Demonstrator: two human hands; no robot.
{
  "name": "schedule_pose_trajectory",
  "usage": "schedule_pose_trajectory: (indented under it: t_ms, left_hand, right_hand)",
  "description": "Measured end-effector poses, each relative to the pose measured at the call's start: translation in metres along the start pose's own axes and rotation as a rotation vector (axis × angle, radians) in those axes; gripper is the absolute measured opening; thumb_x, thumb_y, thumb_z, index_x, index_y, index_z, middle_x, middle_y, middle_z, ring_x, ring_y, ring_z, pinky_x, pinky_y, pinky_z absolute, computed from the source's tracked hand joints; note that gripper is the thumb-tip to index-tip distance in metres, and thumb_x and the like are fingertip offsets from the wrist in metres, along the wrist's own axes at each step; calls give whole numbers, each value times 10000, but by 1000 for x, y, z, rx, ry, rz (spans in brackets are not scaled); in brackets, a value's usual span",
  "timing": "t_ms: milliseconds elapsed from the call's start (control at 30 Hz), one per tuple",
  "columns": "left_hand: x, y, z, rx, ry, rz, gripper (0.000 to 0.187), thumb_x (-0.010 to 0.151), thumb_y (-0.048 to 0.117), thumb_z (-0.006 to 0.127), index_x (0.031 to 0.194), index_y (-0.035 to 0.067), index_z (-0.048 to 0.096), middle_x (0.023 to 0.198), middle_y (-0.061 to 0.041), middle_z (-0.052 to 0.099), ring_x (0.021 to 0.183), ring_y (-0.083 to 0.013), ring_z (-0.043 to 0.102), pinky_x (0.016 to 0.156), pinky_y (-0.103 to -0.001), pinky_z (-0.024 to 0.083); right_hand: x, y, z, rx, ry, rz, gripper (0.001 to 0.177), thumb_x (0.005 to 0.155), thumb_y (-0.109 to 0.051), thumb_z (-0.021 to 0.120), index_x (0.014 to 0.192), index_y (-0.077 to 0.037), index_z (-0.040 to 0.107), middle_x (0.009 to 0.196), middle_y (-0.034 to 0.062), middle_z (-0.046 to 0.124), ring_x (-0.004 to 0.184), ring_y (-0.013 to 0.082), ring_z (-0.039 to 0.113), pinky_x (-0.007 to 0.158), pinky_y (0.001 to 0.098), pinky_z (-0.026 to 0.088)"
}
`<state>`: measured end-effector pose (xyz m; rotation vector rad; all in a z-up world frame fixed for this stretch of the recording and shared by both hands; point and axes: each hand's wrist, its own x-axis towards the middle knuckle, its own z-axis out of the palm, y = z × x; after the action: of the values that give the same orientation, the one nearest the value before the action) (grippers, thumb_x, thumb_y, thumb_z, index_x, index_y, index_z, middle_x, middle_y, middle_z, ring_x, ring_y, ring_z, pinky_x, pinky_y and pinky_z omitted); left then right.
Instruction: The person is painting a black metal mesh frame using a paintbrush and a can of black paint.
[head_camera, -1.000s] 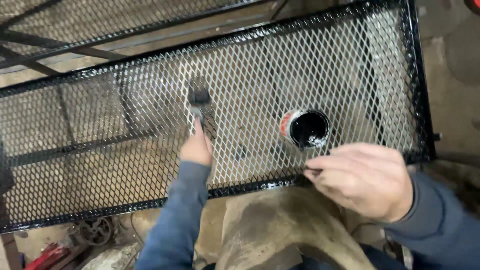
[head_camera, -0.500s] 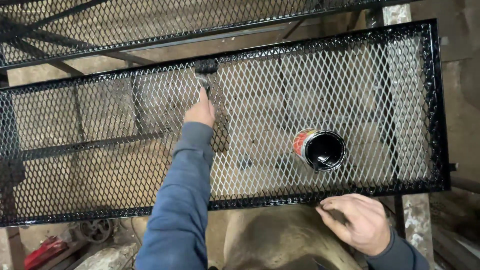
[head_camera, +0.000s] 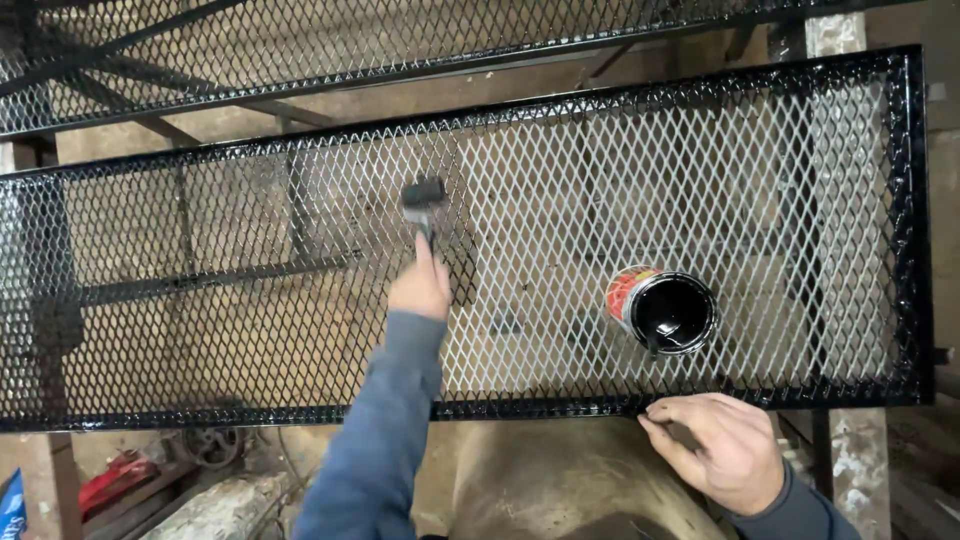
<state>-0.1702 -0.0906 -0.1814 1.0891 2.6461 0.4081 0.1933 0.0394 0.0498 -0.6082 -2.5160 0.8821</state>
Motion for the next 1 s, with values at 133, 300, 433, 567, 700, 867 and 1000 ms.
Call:
schedule_pose_trajectory:
  t_ms: [133, 300, 433, 567, 700, 867, 1000]
  left_hand:
    - [67, -3, -2, -31, 17, -8, 613, 1035, 304, 479, 1563, 20, 351, 803, -219, 711, 670, -420, 689, 634, -542, 551]
    - [-18, -6, -31, -24, -137, 4, 630, 1044, 317, 448, 1583, 29, 296, 742, -207, 685, 638, -409, 678, 625, -541, 548]
    - [-145, -28, -31, 12, -262, -48, 695, 986, 292, 495, 1596, 53, 263, 684, -190, 659, 579, -392, 652, 568, -542, 525]
    - [-180, -52, -28, -15, -299, -42, 680, 963, 306, 526, 1576, 94, 322, 678, -190, 661, 591, -385, 651, 569, -530, 522]
    - [-110, -50, -23, 16, -154, 116, 644, 982, 295, 524, 1568, 85, 356, 715, -175, 656, 599, -371, 653, 572, -514, 533]
    - [49, -29, -4, 48, -93, 223, 594, 1046, 307, 479, 1597, 136, 340, 752, -196, 663, 651, -393, 662, 621, -540, 539]
    - [113, -5, 8, 43, -57, 231, 566, 1033, 320, 486, 1564, 161, 370, 794, -197, 682, 690, -426, 665, 644, -573, 543]
  right_hand:
    - [1, -6, 3, 0, -36, 1, 235, 706, -79, 853, 872, -63, 687, 816, 60, 759, 688, 199, 747, 635, 303, 582]
    - [-1, -2, 4, 1, -42, -25, 240, 698, -93, 854, 882, -71, 701, 825, 58, 761, 701, 211, 746, 638, 309, 580]
    - [1, -1, 4, 38, -54, 35, 244, 699, -97, 857, 885, -60, 704, 826, 61, 767, 674, 195, 746, 624, 302, 577]
    - [1, -4, 6, 38, -47, 33, 234, 708, -96, 848, 886, -63, 700, 832, 60, 765, 684, 199, 747, 636, 307, 581]
    - [-2, -12, 8, 13, -41, -3, 229, 713, -97, 847, 884, -63, 698, 829, 58, 759, 688, 204, 744, 630, 309, 576]
    - [-6, -21, 9, -22, -36, -30, 240, 709, -106, 850, 890, -65, 699, 826, 53, 755, 690, 213, 737, 633, 318, 572]
    - [-9, -26, 11, -47, -37, 14, 242, 704, -111, 855, 887, -74, 702, 830, 53, 758, 701, 215, 742, 637, 320, 570]
